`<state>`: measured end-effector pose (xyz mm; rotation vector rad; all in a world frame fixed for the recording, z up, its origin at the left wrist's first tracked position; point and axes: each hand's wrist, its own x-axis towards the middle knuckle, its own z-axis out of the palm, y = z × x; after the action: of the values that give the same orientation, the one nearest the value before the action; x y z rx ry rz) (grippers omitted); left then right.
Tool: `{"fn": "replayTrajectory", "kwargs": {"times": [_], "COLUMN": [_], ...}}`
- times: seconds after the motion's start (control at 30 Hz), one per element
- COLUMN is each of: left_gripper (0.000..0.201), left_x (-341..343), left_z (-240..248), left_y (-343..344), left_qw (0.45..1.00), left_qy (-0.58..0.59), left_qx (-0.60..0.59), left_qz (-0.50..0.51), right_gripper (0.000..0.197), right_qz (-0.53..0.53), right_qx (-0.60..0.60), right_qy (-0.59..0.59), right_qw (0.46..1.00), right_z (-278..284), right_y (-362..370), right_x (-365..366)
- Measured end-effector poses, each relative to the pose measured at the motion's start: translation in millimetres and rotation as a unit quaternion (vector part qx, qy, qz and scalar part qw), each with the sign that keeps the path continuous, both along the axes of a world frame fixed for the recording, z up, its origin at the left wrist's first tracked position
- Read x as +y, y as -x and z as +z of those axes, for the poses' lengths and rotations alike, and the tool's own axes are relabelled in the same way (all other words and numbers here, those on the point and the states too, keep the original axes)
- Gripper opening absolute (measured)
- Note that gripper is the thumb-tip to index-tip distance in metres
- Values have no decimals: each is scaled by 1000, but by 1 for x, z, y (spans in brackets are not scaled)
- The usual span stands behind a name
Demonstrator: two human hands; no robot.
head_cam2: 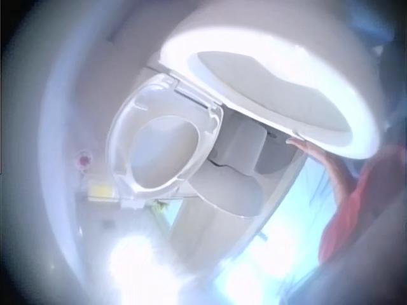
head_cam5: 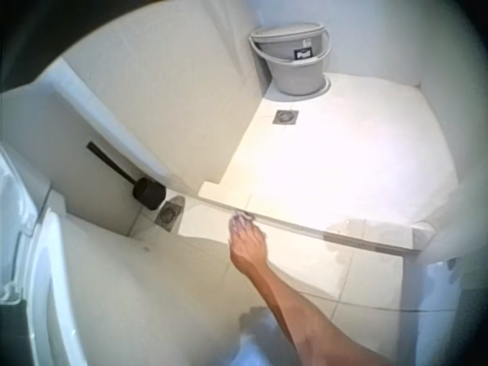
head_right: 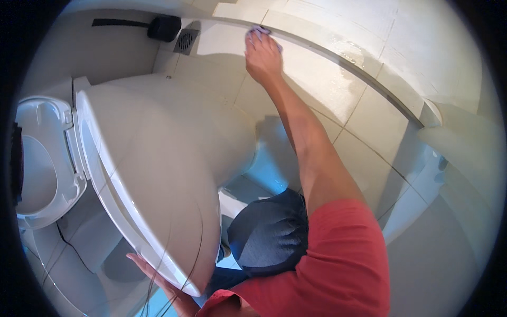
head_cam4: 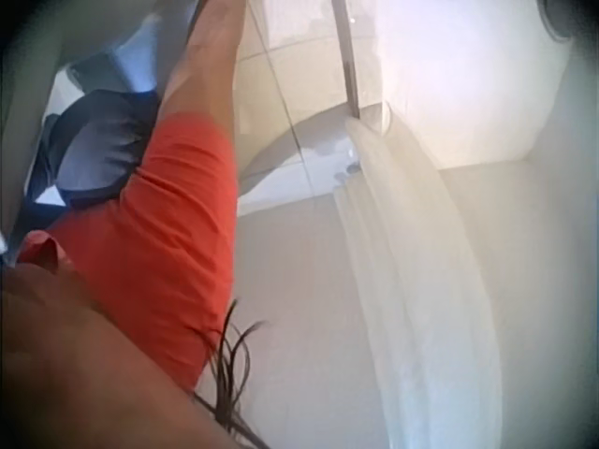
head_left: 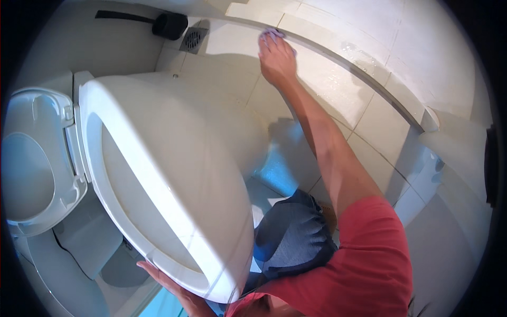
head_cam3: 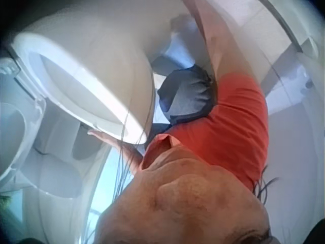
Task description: The person wipes the floor tiles around a toilet and along a baseboard with a cloth, picks up a broom and dustpan to sweep debris, and wipes a plastic bucket before moving a shower curtain.
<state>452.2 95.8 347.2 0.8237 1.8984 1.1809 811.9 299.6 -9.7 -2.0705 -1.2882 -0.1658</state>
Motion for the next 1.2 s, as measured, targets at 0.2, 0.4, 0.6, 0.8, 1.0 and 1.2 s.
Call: {"fn": "replayTrajectory", "kwargs": {"times": [0.2,0.4,0.6,0.8,1.0,1.2], "left_gripper": [71,73,71,69,68,70], "left_x": [5,5,1,3,0,-3], "left_z": [-1,-5,-8,-1,-3,-8], "left_y": [-4,1,16,-17,-11,-5], "left_qw": [1000,999,999,998,997,982], "left_qy": [15,14,-10,-11,-34,-50], "left_qx": [7,-12,-20,-62,-70,-178], "left_qz": [-9,-25,-42,-30,-23,-27], "right_gripper": [39,35,40,45,35,40], "right_qz": [339,308,114,-448,-371,33], "right_qx": [77,-37,71,-72,-12,14], "right_qy": [53,50,187,264,43,89], "right_qw": [936,950,973,851,928,995], "right_z": [-4,2,22,13,-26,15], "right_y": [24,60,1,-89,-44,13], "right_x": [17,-143,-328,-438,-234,-76]}}
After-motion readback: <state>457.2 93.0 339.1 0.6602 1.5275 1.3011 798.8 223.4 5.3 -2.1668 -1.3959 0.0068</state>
